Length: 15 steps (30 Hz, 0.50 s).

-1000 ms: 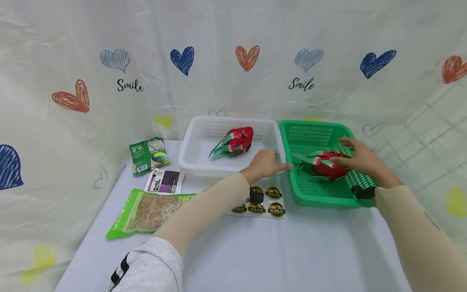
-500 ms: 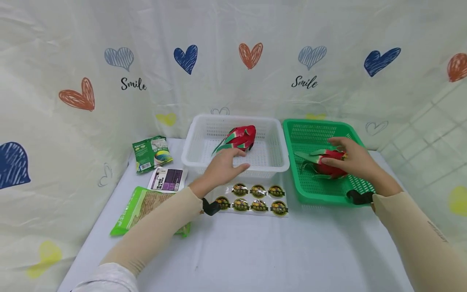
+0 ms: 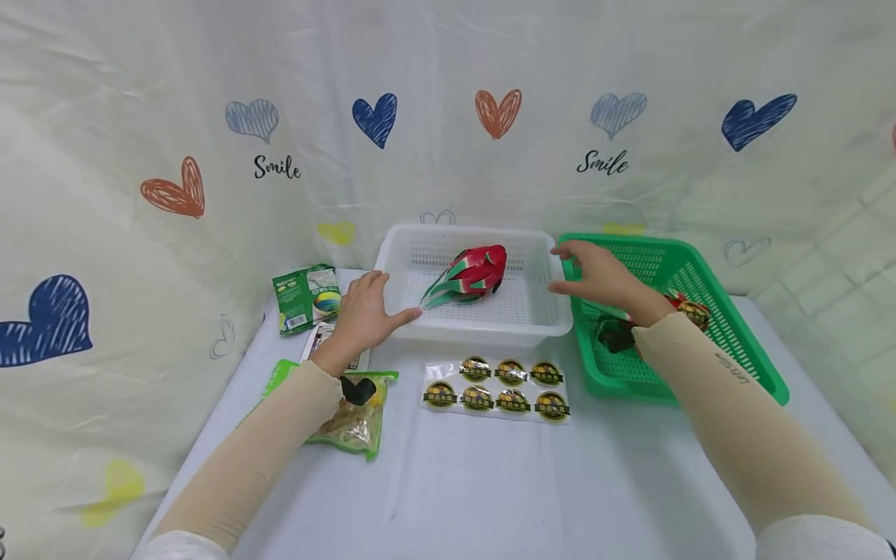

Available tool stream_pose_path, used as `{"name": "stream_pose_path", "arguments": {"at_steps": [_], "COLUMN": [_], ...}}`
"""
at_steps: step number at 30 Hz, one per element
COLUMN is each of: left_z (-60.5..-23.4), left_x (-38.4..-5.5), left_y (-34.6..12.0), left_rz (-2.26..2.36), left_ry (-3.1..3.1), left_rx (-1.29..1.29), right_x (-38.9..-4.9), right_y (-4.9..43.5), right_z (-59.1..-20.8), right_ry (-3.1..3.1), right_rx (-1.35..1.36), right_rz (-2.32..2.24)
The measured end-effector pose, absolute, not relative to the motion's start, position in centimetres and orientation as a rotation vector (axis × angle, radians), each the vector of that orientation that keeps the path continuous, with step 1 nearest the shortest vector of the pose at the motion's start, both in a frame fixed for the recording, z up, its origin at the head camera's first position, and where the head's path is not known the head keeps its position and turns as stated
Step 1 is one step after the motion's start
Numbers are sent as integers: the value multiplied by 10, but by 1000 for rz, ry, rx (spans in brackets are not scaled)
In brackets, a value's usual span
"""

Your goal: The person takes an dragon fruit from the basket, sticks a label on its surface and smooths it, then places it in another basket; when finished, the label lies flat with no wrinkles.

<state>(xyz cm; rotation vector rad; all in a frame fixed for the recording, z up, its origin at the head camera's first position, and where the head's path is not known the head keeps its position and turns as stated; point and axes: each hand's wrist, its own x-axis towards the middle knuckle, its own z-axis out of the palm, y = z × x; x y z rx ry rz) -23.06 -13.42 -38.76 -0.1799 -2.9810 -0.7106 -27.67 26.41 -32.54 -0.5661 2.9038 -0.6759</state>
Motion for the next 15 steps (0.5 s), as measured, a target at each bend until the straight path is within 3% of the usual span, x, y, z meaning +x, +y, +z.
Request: {"name": "stream_pose_path", "arguments": {"at_steps": [7, 15], "left_z": [-392, -402], "left_x": [-223, -206], "left_y": [-142, -153], "left_rz": [-874, -1344], "left_ry": [-2958, -2923], "left_rx": [-95, 174], "right_x": [-307, -334], "right_y": [211, 176], "right_z": [-338, -345], "right_ry": [2849, 2840], "right_rx": [-623, -623], "right_rz": [-644, -587]}}
